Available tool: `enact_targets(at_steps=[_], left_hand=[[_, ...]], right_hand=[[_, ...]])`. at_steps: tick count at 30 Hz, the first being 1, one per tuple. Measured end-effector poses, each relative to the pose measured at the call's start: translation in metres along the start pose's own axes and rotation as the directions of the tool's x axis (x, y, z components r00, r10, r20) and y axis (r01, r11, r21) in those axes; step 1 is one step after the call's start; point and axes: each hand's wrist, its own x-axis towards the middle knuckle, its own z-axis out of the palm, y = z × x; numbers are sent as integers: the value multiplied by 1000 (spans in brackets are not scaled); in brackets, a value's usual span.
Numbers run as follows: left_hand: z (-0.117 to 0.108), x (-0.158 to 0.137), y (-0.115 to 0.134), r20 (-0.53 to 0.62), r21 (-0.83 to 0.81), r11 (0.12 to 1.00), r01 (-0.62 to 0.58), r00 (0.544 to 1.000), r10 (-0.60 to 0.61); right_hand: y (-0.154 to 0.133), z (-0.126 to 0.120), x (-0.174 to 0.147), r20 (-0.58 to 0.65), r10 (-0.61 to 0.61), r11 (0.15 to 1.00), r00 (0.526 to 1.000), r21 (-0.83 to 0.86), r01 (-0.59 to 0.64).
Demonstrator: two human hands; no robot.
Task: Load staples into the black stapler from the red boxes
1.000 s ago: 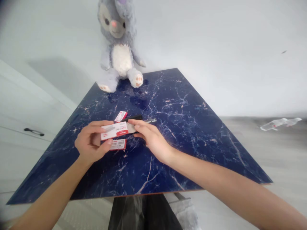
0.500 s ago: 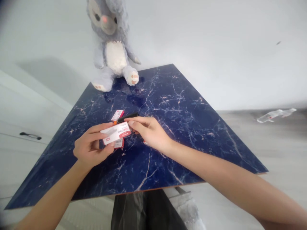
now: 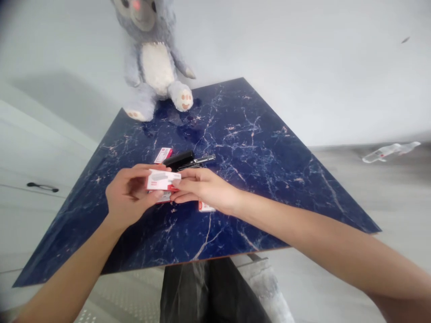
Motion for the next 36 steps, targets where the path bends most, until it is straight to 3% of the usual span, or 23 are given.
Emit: enact_targets(at_steps=[3, 15, 23, 32, 36], left_hand=[[1, -2, 0, -46, -63, 997, 46, 998, -49], [0, 1, -8, -172, -65, 998, -24, 985, 13], [-3, 2, -17, -107, 38, 999, 34, 994, -30], [-5, 4, -21, -116, 28, 995, 94, 989, -90], [-6, 3, -21, -33, 108, 985, 137, 990, -135]], right_hand=[[3, -3, 2, -22, -19, 998, 1000, -63, 17], [-9, -16, 7, -235, -196, 975, 952, -154, 163], [-18, -29, 11, -327, -295, 947, 898, -224, 229], [-45, -67, 14, -378, -392, 901, 838, -340, 269], [-43, -80, 18, -388, -348, 907, 853, -371, 201]])
